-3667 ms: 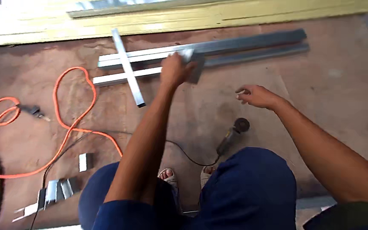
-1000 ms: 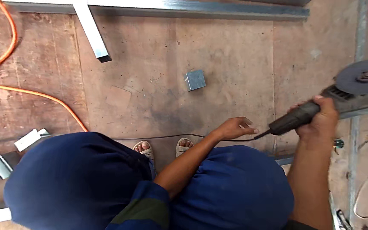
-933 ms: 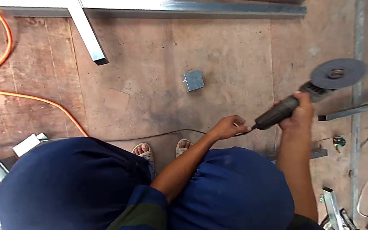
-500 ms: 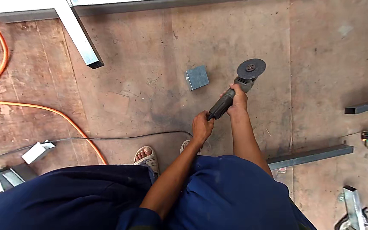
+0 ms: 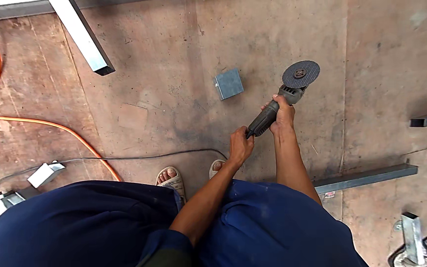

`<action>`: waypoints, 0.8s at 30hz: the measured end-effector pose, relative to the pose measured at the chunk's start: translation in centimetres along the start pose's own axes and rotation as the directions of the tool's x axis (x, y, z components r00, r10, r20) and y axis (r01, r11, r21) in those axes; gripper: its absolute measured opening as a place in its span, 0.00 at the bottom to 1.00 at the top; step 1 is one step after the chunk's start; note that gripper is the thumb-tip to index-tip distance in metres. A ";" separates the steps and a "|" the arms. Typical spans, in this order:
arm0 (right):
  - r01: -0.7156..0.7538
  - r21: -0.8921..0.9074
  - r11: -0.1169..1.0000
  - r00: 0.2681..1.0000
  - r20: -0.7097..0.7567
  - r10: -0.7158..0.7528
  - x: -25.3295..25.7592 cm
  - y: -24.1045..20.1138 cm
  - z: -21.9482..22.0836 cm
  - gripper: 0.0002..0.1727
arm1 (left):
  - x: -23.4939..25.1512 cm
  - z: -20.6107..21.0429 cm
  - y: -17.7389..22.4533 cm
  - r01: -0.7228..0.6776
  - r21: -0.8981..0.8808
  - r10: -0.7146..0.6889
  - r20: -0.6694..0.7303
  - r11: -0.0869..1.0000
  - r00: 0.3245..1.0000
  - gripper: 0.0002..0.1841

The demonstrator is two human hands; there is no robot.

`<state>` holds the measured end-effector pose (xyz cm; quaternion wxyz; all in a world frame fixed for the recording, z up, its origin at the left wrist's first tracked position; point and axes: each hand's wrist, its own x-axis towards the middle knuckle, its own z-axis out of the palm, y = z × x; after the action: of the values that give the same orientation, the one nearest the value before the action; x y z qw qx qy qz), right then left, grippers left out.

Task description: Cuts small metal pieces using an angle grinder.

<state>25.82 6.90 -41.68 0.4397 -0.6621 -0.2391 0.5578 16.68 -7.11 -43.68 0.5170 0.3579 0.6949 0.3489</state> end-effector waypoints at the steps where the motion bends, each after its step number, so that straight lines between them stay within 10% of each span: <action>1: 0.006 -0.023 1.000 1.000 -0.021 -0.007 -0.1 -0.2 0.2 0.24 | 0.0 0.1 0.1 0.006 -0.001 -0.006 0.000 1.000 1.000 0.06; 17: 0.060 -0.329 0.942 0.995 -0.051 -0.081 2.2 -1.6 2.1 0.26 | 1.5 3.0 1.7 0.213 -0.269 -0.201 0.069 0.939 0.977 0.07; 24: 0.145 -0.629 0.764 0.988 0.134 -0.077 4.7 -2.5 -0.1 0.31 | 4.0 -2.3 -0.9 0.176 -0.269 -0.035 0.459 0.947 0.888 0.20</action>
<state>27.60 11.93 -42.00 0.2091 -0.7277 -0.4743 0.4493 13.50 -4.38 -45.82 0.7300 0.3063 0.5139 0.3304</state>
